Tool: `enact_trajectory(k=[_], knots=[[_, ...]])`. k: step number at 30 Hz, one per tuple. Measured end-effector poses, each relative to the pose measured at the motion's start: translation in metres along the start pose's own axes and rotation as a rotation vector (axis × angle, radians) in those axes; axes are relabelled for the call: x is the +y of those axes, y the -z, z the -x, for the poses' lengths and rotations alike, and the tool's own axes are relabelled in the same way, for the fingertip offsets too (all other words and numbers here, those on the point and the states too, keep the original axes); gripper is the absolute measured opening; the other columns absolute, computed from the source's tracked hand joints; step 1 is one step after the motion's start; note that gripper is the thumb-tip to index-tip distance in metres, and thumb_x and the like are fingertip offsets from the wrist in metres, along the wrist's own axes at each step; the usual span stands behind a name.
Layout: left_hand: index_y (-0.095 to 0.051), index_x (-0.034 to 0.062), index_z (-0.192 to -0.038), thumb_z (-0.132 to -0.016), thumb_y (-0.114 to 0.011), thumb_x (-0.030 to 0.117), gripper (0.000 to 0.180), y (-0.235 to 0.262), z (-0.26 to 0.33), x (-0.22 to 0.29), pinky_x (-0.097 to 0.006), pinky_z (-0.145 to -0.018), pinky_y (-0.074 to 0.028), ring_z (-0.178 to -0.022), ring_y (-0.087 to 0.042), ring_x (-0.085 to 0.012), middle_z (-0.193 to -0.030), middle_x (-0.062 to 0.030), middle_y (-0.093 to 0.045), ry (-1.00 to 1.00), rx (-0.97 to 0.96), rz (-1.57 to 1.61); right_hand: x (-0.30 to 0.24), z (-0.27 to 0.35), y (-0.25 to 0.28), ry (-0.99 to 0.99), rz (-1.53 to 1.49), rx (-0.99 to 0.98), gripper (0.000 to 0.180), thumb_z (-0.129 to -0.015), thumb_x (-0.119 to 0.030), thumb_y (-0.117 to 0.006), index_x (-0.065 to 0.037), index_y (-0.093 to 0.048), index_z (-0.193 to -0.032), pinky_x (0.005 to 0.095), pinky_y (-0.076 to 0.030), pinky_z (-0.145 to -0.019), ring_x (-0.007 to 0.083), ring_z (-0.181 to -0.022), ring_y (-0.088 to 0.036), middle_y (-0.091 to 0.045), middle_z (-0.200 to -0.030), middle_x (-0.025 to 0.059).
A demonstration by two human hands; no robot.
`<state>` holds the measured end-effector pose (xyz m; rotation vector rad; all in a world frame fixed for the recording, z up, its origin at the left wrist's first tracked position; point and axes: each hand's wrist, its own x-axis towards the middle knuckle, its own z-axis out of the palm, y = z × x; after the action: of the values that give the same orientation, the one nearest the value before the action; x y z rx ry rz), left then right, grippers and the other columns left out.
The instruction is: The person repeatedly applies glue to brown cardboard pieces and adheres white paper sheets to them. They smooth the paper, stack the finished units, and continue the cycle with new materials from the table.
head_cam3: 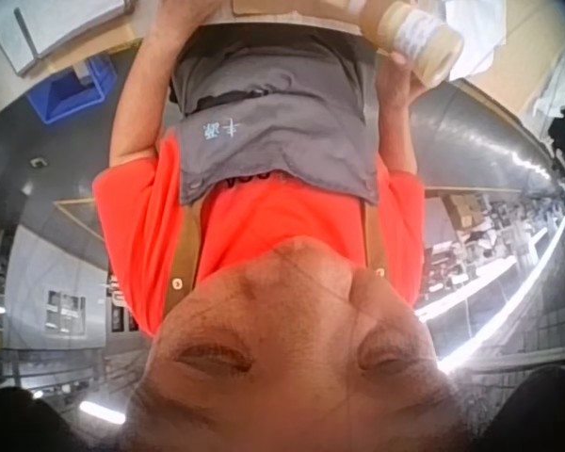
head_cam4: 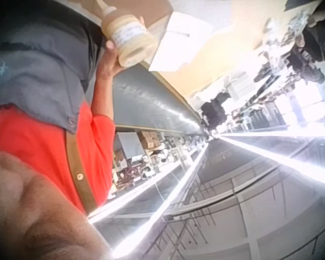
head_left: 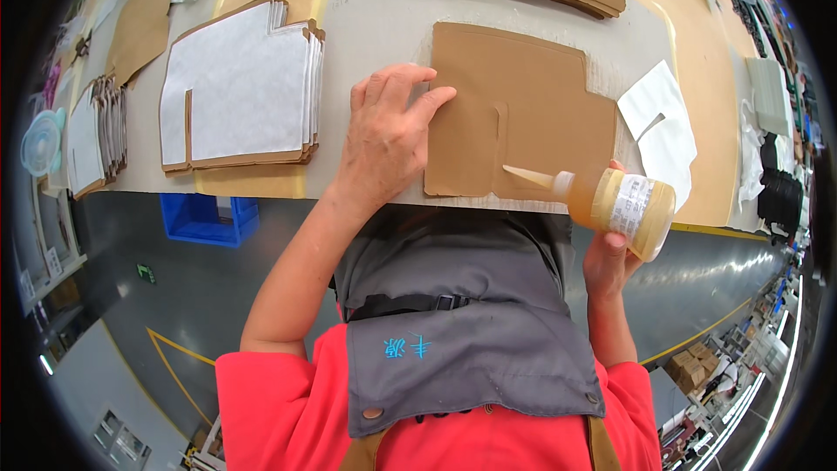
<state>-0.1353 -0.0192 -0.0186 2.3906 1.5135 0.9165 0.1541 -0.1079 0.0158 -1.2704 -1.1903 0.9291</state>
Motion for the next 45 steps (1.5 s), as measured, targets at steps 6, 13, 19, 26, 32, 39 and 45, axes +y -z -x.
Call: enact_trajectory(k=[6,13,19,26,32,39,45], knots=[[-0.072,0.0111,-0.116,-0.079,-0.058,-0.007,0.044,0.001,0.000,0.000,-0.040,-0.100,-0.039,-0.119,-0.055,-0.0275,-0.122,-0.0070,-0.060,0.007,0.025,0.028,-0.001,0.023,0.007,-0.075,0.025,-0.027,0.105,-0.074,-0.064,-0.083,-0.003,-0.038,-0.146,0.0501,-0.041,-0.113,0.0341,-0.134,-0.051,-0.049,-0.145,0.0235],[-0.072,0.0095,-0.116,-0.080,-0.052,-0.014,0.048,0.017,0.014,0.006,-0.041,-0.100,-0.042,-0.117,-0.056,-0.0293,-0.121,-0.0094,-0.061,0.075,0.070,0.115,0.002,0.025,0.031,0.061,0.155,0.112,0.108,-0.075,-0.073,-0.076,-0.006,-0.035,-0.150,0.0469,-0.051,-0.104,0.0348,-0.132,-0.054,-0.048,-0.147,0.0213],[-0.072,0.0090,-0.113,-0.077,-0.056,-0.012,0.045,0.010,0.026,0.004,-0.041,-0.097,-0.043,-0.113,-0.058,-0.0290,-0.116,-0.0080,-0.061,0.110,0.135,0.164,-0.017,-0.029,0.012,-0.156,-0.369,0.248,0.075,-0.101,-0.058,-0.052,-0.007,-0.036,-0.154,0.0348,-0.057,-0.096,0.0237,-0.132,-0.056,-0.043,-0.156,0.0162],[-0.075,0.0086,-0.108,-0.079,-0.052,-0.016,0.044,0.010,0.024,0.005,-0.040,-0.095,-0.049,-0.113,-0.059,-0.0304,-0.115,-0.0093,-0.063,0.153,0.113,0.211,0.011,-0.053,-0.025,-0.026,-0.161,0.002,0.080,-0.096,-0.050,-0.066,-0.007,-0.031,-0.154,0.0441,-0.058,-0.096,0.0270,-0.130,-0.057,-0.050,-0.149,0.0160],[-0.075,0.0092,-0.107,-0.078,-0.053,-0.015,0.044,0.010,0.024,0.006,-0.040,-0.096,-0.048,-0.113,-0.059,-0.0297,-0.115,-0.0084,-0.063,0.155,0.105,0.205,0.018,-0.054,-0.025,-0.027,-0.100,-0.028,0.083,-0.094,-0.048,-0.070,-0.007,-0.030,-0.155,0.0456,-0.054,-0.100,0.0278,-0.132,-0.055,-0.050,-0.149,0.0176],[-0.076,0.0086,-0.107,-0.077,-0.054,-0.014,0.043,0.010,0.024,0.006,-0.040,-0.096,-0.047,-0.111,-0.059,-0.0290,-0.114,-0.0083,-0.064,0.148,0.104,0.200,0.013,-0.039,-0.016,-0.062,-0.124,-0.081,0.087,-0.094,-0.052,-0.068,-0.008,-0.027,-0.156,0.0467,-0.046,-0.110,0.0312,-0.139,-0.048,-0.046,-0.152,0.0212],[-0.076,0.0090,-0.106,-0.077,-0.054,-0.014,0.043,0.009,0.025,0.005,-0.040,-0.096,-0.047,-0.110,-0.059,-0.0287,-0.113,-0.0084,-0.064,0.134,0.121,0.190,0.012,-0.025,-0.008,-0.072,-0.091,-0.113,0.086,-0.094,-0.054,-0.066,-0.011,-0.026,-0.157,0.0473,-0.043,-0.113,0.0331,-0.142,-0.045,-0.045,-0.151,0.0244]])
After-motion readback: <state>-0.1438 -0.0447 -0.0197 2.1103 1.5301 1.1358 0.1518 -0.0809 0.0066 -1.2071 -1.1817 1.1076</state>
